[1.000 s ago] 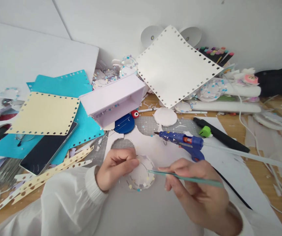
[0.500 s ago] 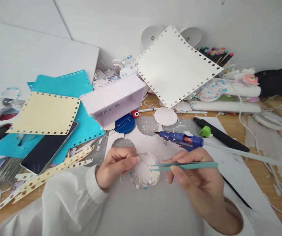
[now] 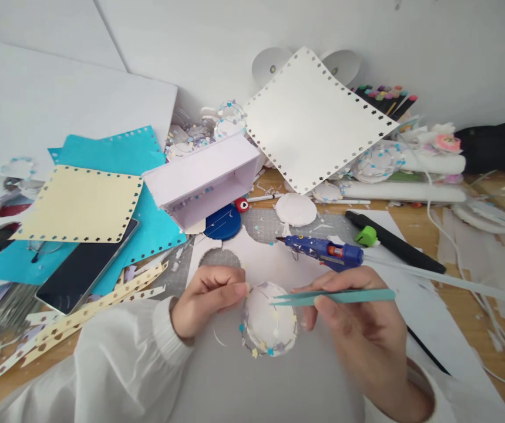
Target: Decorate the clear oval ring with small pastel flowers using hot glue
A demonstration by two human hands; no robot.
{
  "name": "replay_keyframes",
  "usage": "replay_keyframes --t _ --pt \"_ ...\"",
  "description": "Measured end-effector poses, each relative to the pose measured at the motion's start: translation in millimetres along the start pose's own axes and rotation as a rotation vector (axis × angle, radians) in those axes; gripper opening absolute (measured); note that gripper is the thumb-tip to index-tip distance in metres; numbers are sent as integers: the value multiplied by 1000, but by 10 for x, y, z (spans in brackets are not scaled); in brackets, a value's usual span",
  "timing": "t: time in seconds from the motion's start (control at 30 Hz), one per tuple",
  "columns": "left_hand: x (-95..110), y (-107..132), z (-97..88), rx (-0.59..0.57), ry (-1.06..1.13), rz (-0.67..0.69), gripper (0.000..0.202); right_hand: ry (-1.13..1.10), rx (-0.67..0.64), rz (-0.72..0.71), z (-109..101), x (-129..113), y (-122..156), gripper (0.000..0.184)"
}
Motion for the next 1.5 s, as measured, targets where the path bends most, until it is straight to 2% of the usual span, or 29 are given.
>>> replay_keyframes --t 0.27,0.4,0.53,0.67,0.77,0.93,1.07,1.2,1.27,1.37,1.5 --pt "-29 -2 -22 31 36 25 51 -11 -55 35 6 15 0 13" --pt "84 -29 -56 31 -170 199 45 27 -105 70 21 15 -11 22" --pt "194 -56 -66 -42 -466 375 42 29 -145 142 30 43 -16 22" --pt "189 -69 -59 -105 -557 398 42 -32 -153 239 30 95 -2 17" --pt "205 -71 -55 -92 -608 451 41 -78 -129 258 19 120 -2 15" --pt "308 -48 -91 -66 -683 609 23 -65 -97 299 -2 128 -9 19" --pt "334 -3 -95 -46 -768 769 47 -18 -76 250 5 96 -4 22" --pt "270 26 -9 -8 -942 830 67 37 -68 215 13 82 5 25" --pt "230 31 38 -11 -1003 825 63 35 -87 236 16 91 13 24" --pt "201 33 77 -14 -1045 808 43 -1 -115 263 15 105 26 23" --pt "220 39 89 -20 -1044 873 28 -16 -123 272 5 106 45 23"
Point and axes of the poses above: each hand's wrist, its own y-axis away from the middle knuckle, its own z-axis out of the palm, x = y × z, the point moved 2 cm from there along -y, towards the middle knuckle, and after that the axes turned 10 degrees about x, right-handed, at the moved point
